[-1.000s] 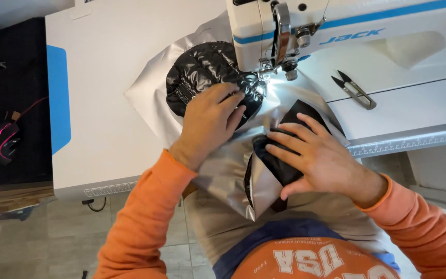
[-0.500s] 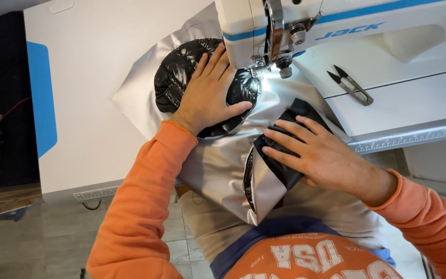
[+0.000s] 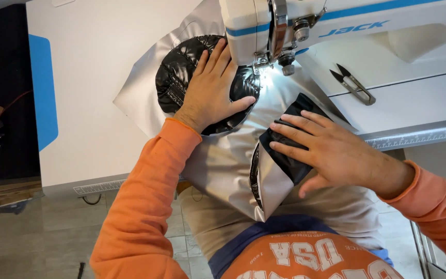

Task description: Sewing circular quilted patches onto silver fabric and cutting them out using an industrial sewing machine and scissors.

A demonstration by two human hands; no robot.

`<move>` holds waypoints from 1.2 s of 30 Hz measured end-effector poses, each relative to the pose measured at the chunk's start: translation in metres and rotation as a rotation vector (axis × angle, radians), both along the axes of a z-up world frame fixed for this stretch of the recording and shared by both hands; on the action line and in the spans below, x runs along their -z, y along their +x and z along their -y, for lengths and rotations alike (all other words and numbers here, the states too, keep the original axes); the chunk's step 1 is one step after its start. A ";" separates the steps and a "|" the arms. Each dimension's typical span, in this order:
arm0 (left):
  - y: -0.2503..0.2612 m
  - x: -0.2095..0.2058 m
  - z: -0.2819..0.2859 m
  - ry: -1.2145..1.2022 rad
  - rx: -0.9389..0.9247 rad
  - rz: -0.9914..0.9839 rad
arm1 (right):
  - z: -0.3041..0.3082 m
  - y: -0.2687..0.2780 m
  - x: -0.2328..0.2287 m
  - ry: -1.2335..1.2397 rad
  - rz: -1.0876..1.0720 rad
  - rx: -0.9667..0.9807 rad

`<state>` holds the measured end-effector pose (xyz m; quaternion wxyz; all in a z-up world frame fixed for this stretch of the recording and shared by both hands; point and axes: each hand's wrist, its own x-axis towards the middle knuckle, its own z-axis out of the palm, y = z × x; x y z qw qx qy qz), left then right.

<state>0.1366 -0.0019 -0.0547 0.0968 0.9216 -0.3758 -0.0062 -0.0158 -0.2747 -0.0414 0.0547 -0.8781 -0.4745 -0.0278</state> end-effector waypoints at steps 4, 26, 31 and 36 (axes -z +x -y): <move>0.000 0.002 0.002 0.011 -0.020 -0.003 | 0.002 0.004 -0.006 0.092 -0.048 0.020; 0.003 0.015 0.009 0.003 -0.189 0.038 | 0.028 0.036 0.005 -0.036 0.022 0.065; 0.003 0.013 0.011 0.007 -0.229 0.050 | 0.028 0.039 -0.002 -0.017 0.016 0.118; 0.003 0.007 0.012 0.016 -0.245 0.008 | 0.008 0.014 -0.017 0.262 0.143 0.234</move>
